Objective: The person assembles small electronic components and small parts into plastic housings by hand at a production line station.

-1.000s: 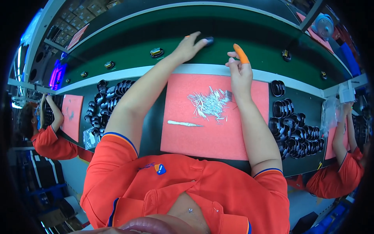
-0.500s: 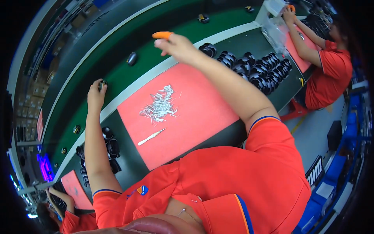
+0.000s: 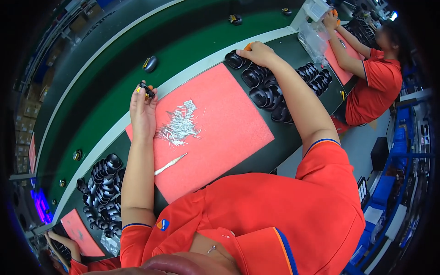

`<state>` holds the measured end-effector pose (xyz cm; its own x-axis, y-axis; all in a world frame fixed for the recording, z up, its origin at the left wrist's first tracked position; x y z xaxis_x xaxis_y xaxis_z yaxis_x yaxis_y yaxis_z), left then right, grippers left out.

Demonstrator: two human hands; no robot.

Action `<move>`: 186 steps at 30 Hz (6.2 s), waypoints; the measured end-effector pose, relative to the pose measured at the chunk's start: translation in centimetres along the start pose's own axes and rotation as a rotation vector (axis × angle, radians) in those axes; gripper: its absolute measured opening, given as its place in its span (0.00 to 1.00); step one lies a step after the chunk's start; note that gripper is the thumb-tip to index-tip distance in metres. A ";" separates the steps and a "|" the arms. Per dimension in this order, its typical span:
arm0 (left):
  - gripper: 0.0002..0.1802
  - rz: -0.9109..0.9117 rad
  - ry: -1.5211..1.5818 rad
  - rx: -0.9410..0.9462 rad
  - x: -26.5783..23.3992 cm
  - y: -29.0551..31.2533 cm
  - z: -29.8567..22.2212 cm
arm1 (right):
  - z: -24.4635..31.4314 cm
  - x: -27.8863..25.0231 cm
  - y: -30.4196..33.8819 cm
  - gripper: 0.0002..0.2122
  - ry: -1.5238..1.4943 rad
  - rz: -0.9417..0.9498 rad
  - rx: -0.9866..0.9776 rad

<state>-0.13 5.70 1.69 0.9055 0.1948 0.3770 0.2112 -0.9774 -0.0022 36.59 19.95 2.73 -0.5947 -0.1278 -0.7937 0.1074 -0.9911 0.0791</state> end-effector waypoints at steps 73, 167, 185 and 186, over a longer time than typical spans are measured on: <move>0.25 -0.009 0.319 -0.069 -1.6 -2.1 1.7 | 20.1 14.3 8.0 0.15 -0.381 0.521 -0.667; 0.28 -0.077 -0.503 0.123 0.1 -0.5 -0.5 | 21.1 9.7 7.2 0.15 -0.709 -0.095 -0.720; 0.31 -0.011 -1.584 0.275 -4.9 -9.3 -4.9 | 2.2 0.3 0.6 0.26 -0.077 0.094 -0.038; 0.30 -0.016 -1.627 0.307 -6.1 -9.1 -5.5 | 3.0 0.1 1.1 0.26 -0.081 0.093 -0.039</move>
<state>-9.60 12.99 4.51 0.2727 0.2733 -0.9225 0.1051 -0.9615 -0.2538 34.30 18.70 4.54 -0.6428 -0.2235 -0.7327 0.1950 -0.9727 0.1256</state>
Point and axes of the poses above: each hand's wrist, its own y-axis away from the middle knuckle, its own x-axis out of the palm, z = x × y, the point moved 8 cm from there along -y, towards the middle knuckle, and after that the axes turned 10 degrees about -y, right-handed, at the moved point
